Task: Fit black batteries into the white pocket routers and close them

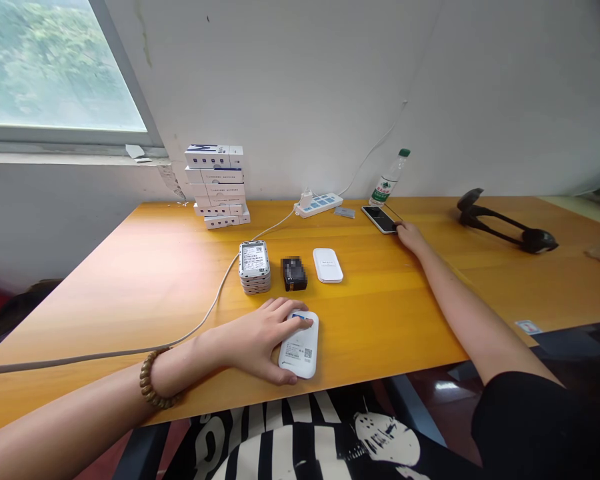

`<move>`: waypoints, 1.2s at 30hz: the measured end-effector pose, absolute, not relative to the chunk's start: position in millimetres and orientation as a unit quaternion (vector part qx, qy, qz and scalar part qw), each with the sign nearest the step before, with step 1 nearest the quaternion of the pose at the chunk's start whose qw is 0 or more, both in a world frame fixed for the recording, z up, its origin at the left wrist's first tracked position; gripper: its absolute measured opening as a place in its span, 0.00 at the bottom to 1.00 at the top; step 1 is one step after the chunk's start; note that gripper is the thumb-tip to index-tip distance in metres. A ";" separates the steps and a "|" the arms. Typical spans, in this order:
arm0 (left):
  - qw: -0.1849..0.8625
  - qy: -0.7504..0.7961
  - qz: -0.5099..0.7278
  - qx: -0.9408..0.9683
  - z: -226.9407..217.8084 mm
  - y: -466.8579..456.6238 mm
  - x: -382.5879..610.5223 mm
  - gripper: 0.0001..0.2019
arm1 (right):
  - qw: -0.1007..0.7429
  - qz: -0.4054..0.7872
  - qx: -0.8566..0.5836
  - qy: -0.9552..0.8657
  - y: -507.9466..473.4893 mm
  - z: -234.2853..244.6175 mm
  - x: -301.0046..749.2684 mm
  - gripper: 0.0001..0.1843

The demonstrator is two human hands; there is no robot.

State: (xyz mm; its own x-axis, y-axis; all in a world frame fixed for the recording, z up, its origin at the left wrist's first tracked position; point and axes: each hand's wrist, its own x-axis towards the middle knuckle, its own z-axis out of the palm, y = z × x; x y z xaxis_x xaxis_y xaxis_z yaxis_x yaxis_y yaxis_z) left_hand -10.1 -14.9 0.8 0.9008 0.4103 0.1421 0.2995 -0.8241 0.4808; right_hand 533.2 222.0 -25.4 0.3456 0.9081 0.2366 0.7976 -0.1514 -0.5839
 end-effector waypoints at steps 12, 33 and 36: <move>0.232 0.189 0.116 0.947 2.0 -15.0 -9.7 0.46 | 0.313 0.088 -0.749 -0.577 224.2 -27.2 537.2 0.24; 0.236 0.184 0.128 0.946 0.1 -14.3 -9.8 0.46 | 0.338 0.090 -0.753 -0.557 210.8 -14.9 534.4 0.12; 0.235 0.185 0.127 0.946 0.5 -14.5 -10.1 0.46 | 0.332 0.097 -0.750 -0.564 207.0 -12.7 535.4 0.10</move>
State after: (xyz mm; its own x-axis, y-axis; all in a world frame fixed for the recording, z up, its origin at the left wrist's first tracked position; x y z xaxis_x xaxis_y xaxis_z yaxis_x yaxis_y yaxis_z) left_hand -10.1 -14.5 0.5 0.8995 0.4091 0.1534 0.2897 -0.8214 0.4913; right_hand 535.4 207.0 -12.7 0.3452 0.9104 0.2282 0.7813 -0.1440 -0.6073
